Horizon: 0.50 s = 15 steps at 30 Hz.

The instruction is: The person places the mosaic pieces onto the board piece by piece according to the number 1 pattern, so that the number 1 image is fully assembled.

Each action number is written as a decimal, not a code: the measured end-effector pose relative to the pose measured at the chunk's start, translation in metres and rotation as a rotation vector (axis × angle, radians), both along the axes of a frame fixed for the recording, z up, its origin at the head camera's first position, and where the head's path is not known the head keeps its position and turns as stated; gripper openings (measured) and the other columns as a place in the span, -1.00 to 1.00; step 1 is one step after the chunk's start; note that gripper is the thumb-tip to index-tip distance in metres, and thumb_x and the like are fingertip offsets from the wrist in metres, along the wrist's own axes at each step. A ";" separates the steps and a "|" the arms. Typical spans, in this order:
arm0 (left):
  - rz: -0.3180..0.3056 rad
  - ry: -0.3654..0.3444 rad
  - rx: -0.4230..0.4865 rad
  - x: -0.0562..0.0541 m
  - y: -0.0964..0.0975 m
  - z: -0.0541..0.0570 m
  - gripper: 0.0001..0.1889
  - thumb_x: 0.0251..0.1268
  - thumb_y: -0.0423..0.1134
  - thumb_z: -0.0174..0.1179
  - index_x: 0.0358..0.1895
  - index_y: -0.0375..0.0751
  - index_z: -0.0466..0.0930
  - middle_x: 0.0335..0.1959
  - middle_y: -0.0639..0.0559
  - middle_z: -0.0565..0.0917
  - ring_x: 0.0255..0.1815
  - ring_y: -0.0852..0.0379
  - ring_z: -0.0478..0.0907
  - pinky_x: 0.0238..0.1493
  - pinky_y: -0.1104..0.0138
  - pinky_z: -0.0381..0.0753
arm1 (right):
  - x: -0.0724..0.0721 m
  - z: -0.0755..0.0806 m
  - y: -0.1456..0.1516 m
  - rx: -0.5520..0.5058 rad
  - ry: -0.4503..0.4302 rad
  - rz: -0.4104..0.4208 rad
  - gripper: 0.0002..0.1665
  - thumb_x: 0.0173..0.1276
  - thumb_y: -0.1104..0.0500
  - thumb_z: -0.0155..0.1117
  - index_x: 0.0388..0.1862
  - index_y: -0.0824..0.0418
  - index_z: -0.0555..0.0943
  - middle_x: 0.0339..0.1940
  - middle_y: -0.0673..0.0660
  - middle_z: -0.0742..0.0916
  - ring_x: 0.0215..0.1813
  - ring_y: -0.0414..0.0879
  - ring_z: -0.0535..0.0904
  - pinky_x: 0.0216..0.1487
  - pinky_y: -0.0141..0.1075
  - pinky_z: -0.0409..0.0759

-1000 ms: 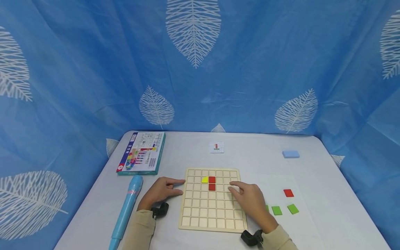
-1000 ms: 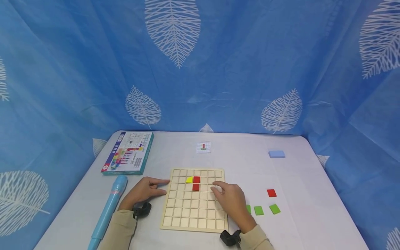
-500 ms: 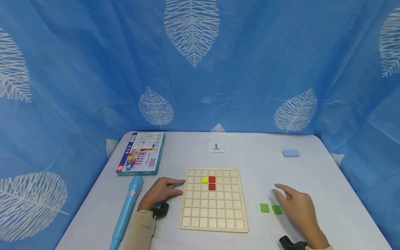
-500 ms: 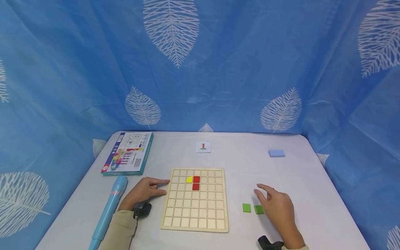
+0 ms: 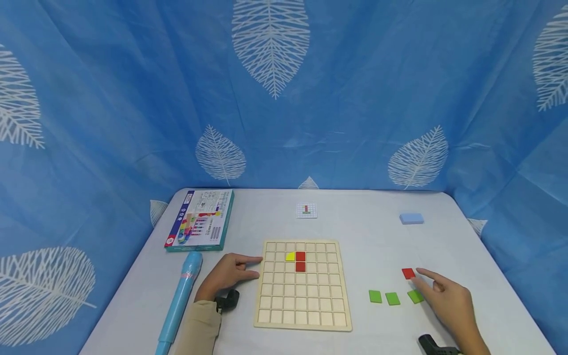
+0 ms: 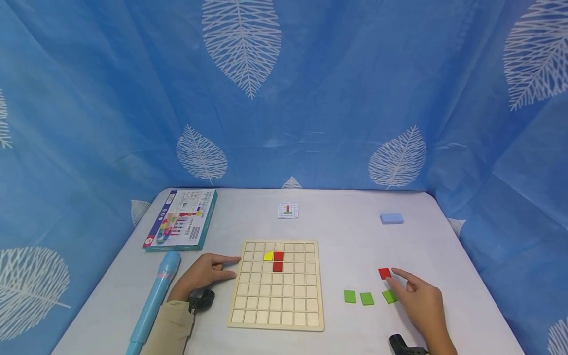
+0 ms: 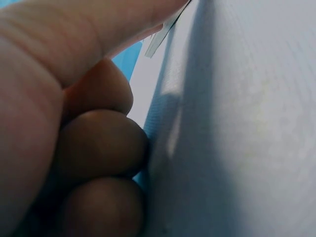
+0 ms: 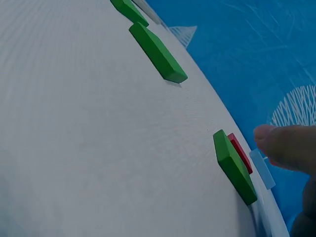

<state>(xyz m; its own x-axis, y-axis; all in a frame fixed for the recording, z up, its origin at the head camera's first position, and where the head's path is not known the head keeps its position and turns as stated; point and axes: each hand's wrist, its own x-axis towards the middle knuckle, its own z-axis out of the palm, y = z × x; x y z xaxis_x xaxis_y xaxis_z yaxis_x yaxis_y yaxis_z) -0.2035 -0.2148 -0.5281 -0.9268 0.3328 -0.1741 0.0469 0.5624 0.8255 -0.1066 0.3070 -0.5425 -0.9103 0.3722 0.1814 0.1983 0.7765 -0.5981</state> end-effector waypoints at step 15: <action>0.002 0.010 -0.017 0.001 0.000 0.001 -0.54 0.16 -0.09 0.52 0.17 0.01 0.75 -0.71 0.14 0.27 -0.64 0.17 0.16 -0.57 0.40 0.14 | -0.006 -0.005 -0.007 0.087 -0.133 0.015 -0.19 0.25 -0.28 0.47 0.21 0.31 0.66 -0.73 0.05 0.36 -0.61 -0.03 0.24 -0.54 -0.24 0.15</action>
